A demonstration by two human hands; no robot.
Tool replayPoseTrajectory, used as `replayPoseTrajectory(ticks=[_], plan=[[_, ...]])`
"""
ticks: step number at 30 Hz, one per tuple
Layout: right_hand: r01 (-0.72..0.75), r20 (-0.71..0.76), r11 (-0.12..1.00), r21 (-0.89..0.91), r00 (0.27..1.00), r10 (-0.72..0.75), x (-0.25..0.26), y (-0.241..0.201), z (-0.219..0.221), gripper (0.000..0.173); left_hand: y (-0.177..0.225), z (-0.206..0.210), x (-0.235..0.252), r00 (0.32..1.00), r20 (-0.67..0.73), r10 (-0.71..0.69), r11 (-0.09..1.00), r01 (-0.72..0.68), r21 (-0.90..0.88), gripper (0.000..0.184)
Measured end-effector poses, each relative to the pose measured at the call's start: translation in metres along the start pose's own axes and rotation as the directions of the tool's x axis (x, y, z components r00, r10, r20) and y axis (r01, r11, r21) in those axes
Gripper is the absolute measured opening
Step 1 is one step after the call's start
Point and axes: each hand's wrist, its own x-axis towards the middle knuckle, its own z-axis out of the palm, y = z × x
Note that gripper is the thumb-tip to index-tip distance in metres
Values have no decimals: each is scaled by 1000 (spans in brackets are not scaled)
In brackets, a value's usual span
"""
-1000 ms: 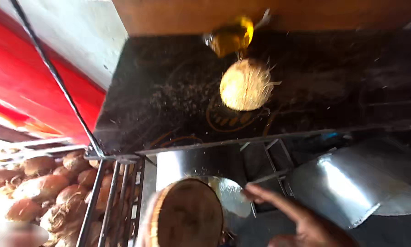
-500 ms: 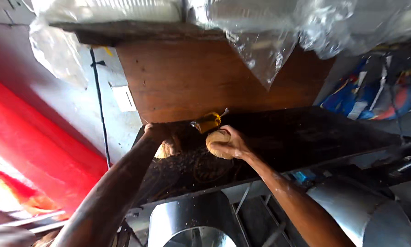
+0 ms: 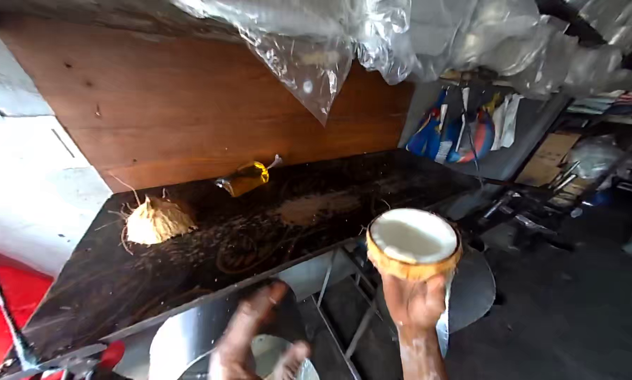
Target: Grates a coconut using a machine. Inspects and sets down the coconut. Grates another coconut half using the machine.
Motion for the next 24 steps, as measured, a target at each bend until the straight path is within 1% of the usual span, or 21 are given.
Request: replayPoseTrajectory(ticks=[1, 2, 3, 4, 5, 6, 7, 9, 10, 11, 12, 14, 15, 16, 17, 18, 20, 21, 22, 23, 24], plan=[[43, -16, 979, -201, 999, -47, -30, 1, -2, 69, -7, 25, -22, 997, 25, -66, 986, 69, -154, 68], [47, -1, 895, -443, 999, -53, -63, -2, -3, 89, -14, 46, -42, 991, 48, -123, 947, 131, -293, 79], [8, 22, 771, -636, 1000, 7, -92, -8, 2, 111, -21, 64, -61, 984, 61, -166, 900, 176, -398, 97], [-52, 48, 691, -721, 991, 125, -116, -15, 12, 120, -26, 76, -80, 977, 55, -208, 855, 209, -474, 114], [-156, 58, 693, -704, 960, 275, -139, -18, 20, 117, -32, 82, -99, 965, 14, -262, 823, 231, -519, 126], [-284, 71, 713, -641, 903, 424, -160, -18, 23, 112, -40, 84, -119, 943, -66, -326, 806, 240, -541, 131], [-433, 51, 706, -560, 833, 551, -182, -14, 22, 112, -47, 82, -140, 909, -135, -394, 795, 264, -546, 132], [-630, 35, 601, -492, 675, 737, -213, 4, 5, 125, -60, 66, -181, 819, -154, -553, 751, 410, -517, 127], [-706, 24, 511, -490, 575, 817, -229, 20, -10, 130, -71, 59, -201, 756, -138, -640, 711, 515, -479, 125], [-790, 2, 407, -459, 457, 890, -246, 38, -25, 130, -82, 55, -219, 660, -128, -740, 638, 630, -443, 122], [-868, -20, 294, -399, 329, 944, -265, 56, -39, 124, -99, 53, -238, 539, -129, -833, 536, 725, -433, 118], [-956, -72, 85, -280, 110, 991, -299, 94, -57, 96, -141, 50, -265, 258, -137, -956, 292, 823, -487, 102], [-973, -116, 13, -232, 41, 992, -311, 114, -58, 79, -163, 45, -269, 146, -134, -980, 195, 836, -513, 92], [-981, -168, -33, -192, -1, 986, -317, 135, -55, 67, -182, 36, -263, 68, -137, -988, 130, 847, -515, 83], [-988, -201, -44, -149, -14, 980, -319, 157, -52, 61, -196, 26, -248, 45, -150, -988, 113, 865, -489, 74], [-994, -232, -41, -103, -16, 973, -316, 179, -49, 57, -208, 16, -226, 63, -171, -983, 133, 889, -439, 67], [-1000, -302, -25, -19, -18, 953, -295, 214, -41, 50, -229, 2, -180, 172, -214, -962, 218, 952, -217, 54], [-999, -349, -15, 37, -27, 937, -287, 225, -40, 44, -235, -1, -163, 213, -192, -958, 228, 972, -60, 47], [-993, -391, -2, 115, -47, 919, -285, 232, -41, 38, -240, 0, -149, 212, -157, -965, 194, 973, 123, 44], [-983, -419, 12, 186, -68, 905, -284, 237, -42, 37, -243, 1, -138, 191, -102, -976, 154, 943, 296, 46], [-970, -432, 28, 240, -81, 898, -285, 241, -42, 41, -245, 3, -135, 156, -51, -986, 128, 924, 361, 48]])
